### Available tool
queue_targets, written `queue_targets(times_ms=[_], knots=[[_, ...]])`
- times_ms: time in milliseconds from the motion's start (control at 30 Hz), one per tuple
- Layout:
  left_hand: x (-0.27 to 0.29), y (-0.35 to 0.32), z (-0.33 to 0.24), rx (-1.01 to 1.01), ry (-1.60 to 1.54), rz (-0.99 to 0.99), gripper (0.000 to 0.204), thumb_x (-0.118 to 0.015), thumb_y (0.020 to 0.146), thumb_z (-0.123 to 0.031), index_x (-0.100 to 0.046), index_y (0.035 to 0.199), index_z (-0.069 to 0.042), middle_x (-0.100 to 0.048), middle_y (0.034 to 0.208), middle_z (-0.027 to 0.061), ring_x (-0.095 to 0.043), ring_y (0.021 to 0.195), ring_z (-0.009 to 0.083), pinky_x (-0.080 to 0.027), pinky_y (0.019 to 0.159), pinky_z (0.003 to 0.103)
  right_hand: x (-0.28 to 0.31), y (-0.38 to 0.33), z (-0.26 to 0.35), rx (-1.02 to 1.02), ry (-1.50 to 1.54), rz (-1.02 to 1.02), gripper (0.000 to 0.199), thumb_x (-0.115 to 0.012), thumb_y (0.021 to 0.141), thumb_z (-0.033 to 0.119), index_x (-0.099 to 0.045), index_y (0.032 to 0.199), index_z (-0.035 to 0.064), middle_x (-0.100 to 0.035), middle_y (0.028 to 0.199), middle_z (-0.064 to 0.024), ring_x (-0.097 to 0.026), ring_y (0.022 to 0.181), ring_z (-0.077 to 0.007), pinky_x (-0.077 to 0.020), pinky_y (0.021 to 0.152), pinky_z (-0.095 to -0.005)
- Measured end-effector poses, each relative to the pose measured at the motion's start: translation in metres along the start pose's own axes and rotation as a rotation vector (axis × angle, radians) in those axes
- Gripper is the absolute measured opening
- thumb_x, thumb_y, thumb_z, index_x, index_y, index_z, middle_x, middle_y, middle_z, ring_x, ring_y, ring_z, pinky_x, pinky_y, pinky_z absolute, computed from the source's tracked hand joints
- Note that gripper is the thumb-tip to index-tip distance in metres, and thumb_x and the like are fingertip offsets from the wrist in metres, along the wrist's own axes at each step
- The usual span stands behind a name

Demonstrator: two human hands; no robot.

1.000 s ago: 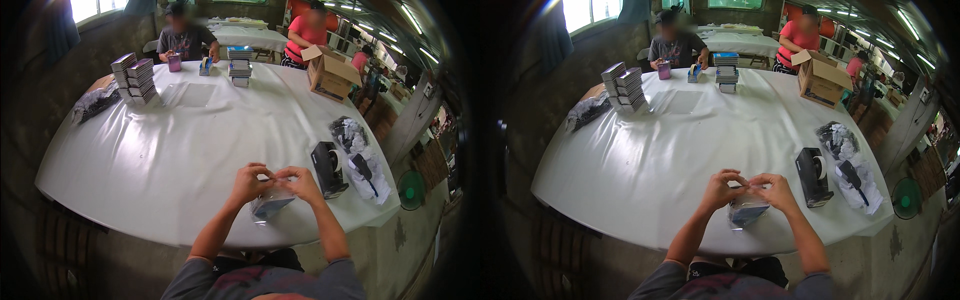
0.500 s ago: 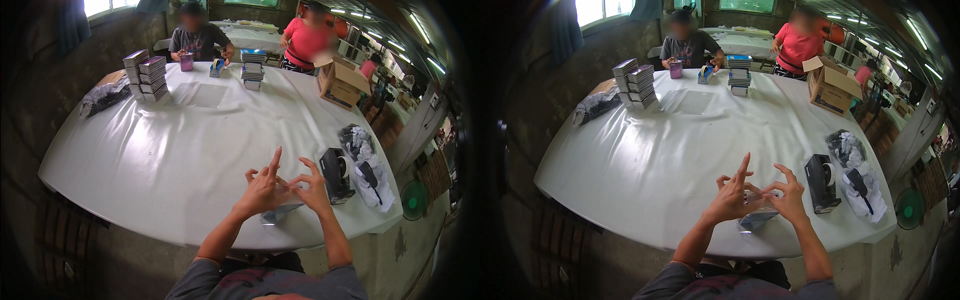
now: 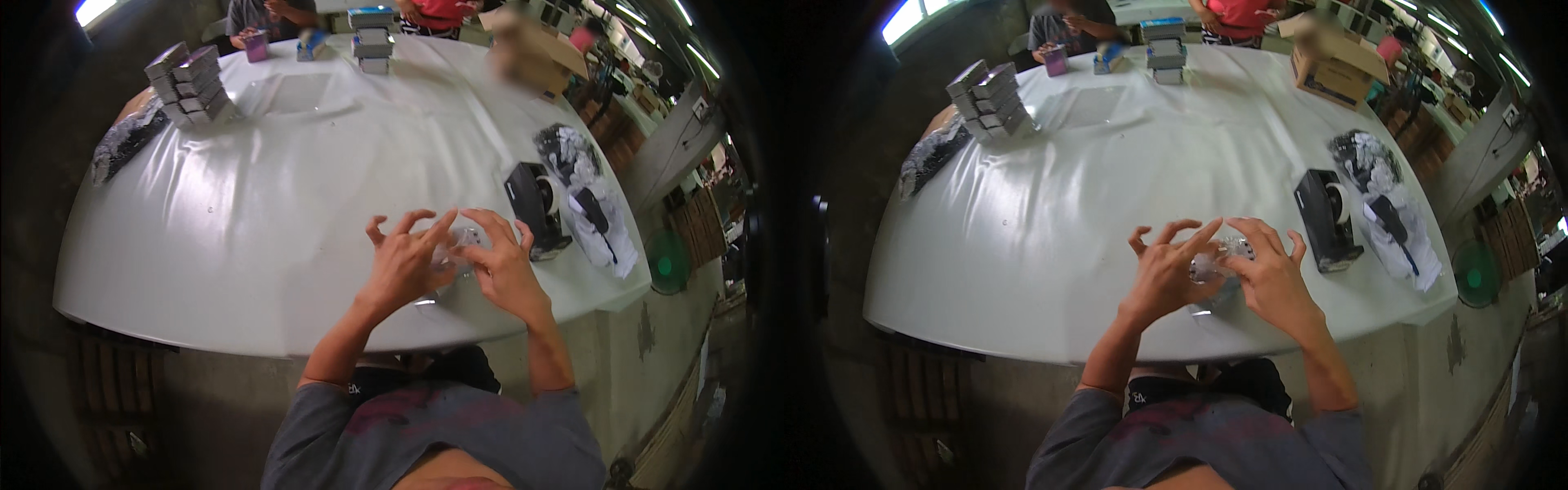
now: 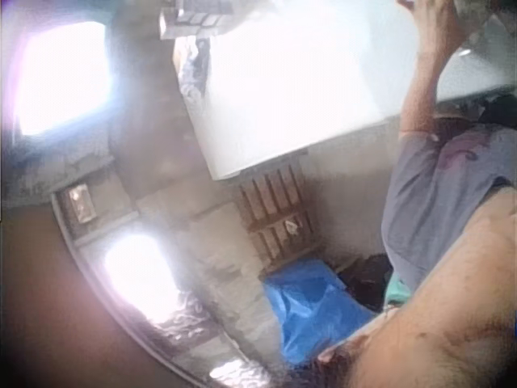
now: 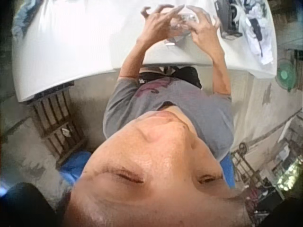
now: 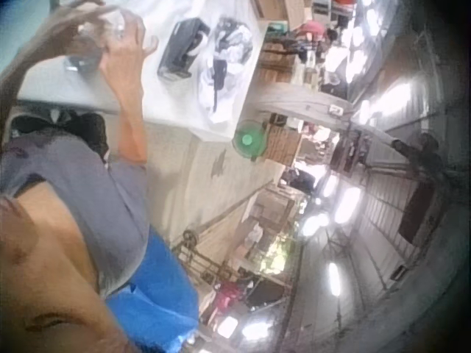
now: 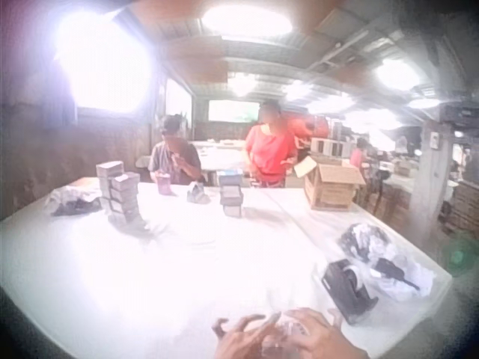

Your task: The person wraps stacks of notebooks in clear plastic film at a table. They place the notebooks on the film, fold the film around them, and secure the package with tape. The wrapped notebooks are set aside on the table.

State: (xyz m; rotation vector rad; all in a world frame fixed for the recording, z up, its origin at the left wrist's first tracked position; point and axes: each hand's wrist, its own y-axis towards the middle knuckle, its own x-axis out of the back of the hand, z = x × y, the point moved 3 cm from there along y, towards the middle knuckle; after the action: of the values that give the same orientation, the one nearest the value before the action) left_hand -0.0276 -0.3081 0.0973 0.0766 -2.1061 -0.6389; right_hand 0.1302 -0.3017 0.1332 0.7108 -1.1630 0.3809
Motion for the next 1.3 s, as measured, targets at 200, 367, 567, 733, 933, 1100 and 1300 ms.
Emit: queue_targets(times_ms=[200,367,567,733,933,1100,1300], knots=[[0.002,-0.005,-0.006,-0.064,0.022,-0.03,0.02,-0.074,0.068,-0.026,-0.072,0.088,-0.026,-0.067,0.105,-0.0093,-0.049,0.116,0.014,-0.015,0.095,0.051,-0.006,-0.03,-0.002,-0.037,-0.025,0.082,0.045,-0.056,0.069,-0.006,-0.068,0.106,0.0176,-0.041,0.137,-0.0036,-0.038,0.127,-0.0189,-0.0167,0.101,-0.056],[0.003,-0.006,-0.013,-0.098,0.065,-0.066,0.017,-0.073,0.07,-0.023,-0.072,0.086,-0.022,-0.066,0.105,-0.0078,-0.049,0.117,0.0141,-0.02,0.093,0.048,0.028,-0.041,-0.048,-0.221,0.312,-0.267,0.042,-0.06,0.075,0.002,-0.064,0.115,0.0157,-0.048,0.13,-0.0092,-0.049,0.116,-0.0228,-0.037,0.095,-0.0381],[-0.007,-0.008,-0.013,-0.107,0.013,-0.058,0.015,-0.071,0.07,-0.018,-0.07,0.085,-0.015,-0.065,0.099,-0.0061,-0.058,0.096,0.0126,-0.035,0.083,0.036,0.018,-0.078,-0.201,-0.768,0.144,-0.476,0.033,-0.061,0.089,0.033,-0.063,0.106,0.0041,-0.057,0.107,-0.0113,-0.055,0.089,-0.0211,-0.0438,0.079,-0.0313],[-0.005,-0.007,-0.011,-0.128,-0.003,-0.058,0.016,-0.072,0.068,-0.017,-0.07,0.084,-0.015,-0.064,0.096,-0.0061,-0.058,0.083,0.0128,-0.038,0.079,0.033,-0.01,-0.086,-0.245,-1.061,0.563,-0.107,0.047,-0.058,0.085,0.054,-0.065,0.091,0.0081,-0.056,0.08,-0.0006,-0.049,0.073,-0.0144,-0.035,0.061,-0.0234],[-0.002,-0.007,-0.01,-0.109,-0.041,-0.071,0.016,-0.072,0.066,-0.016,-0.07,0.083,-0.015,-0.063,0.097,-0.0073,-0.057,0.081,0.0135,-0.038,0.075,0.03,-0.015,-0.091,-0.254,-1.116,0.835,-0.075,0.032,-0.063,0.081,0.05,-0.063,0.083,0.0184,-0.056,0.088,0.0057,-0.045,0.087,-0.0109,-0.0294,0.069,-0.0372],[-0.005,-0.007,-0.007,-0.097,-0.076,-0.065,0.014,-0.072,0.068,-0.016,-0.07,0.081,-0.016,-0.062,0.096,-0.0076,-0.056,0.082,0.0135,-0.039,0.071,0.03,-0.026,-0.111,-0.25,-1.065,1.222,-0.254,0.027,-0.063,0.082,0.042,-0.063,0.094,0.0183,-0.053,0.107,0.0046,-0.042,0.109,-0.0176,-0.0322,0.082,-0.0659],[-0.006,-0.007,-0.008,-0.087,-0.084,-0.055,0.015,-0.073,0.069,-0.018,-0.071,0.083,-0.017,-0.062,0.095,-0.0087,-0.055,0.08,0.0122,-0.039,0.07,0.029,-0.036,-0.123,-0.255,-1.022,1.36,-0.387,0.029,-0.066,0.082,0.038,-0.063,0.096,0.0126,-0.054,0.11,-0.0003,-0.04,0.116,-0.0221,-0.0281,0.081,-0.0784]])
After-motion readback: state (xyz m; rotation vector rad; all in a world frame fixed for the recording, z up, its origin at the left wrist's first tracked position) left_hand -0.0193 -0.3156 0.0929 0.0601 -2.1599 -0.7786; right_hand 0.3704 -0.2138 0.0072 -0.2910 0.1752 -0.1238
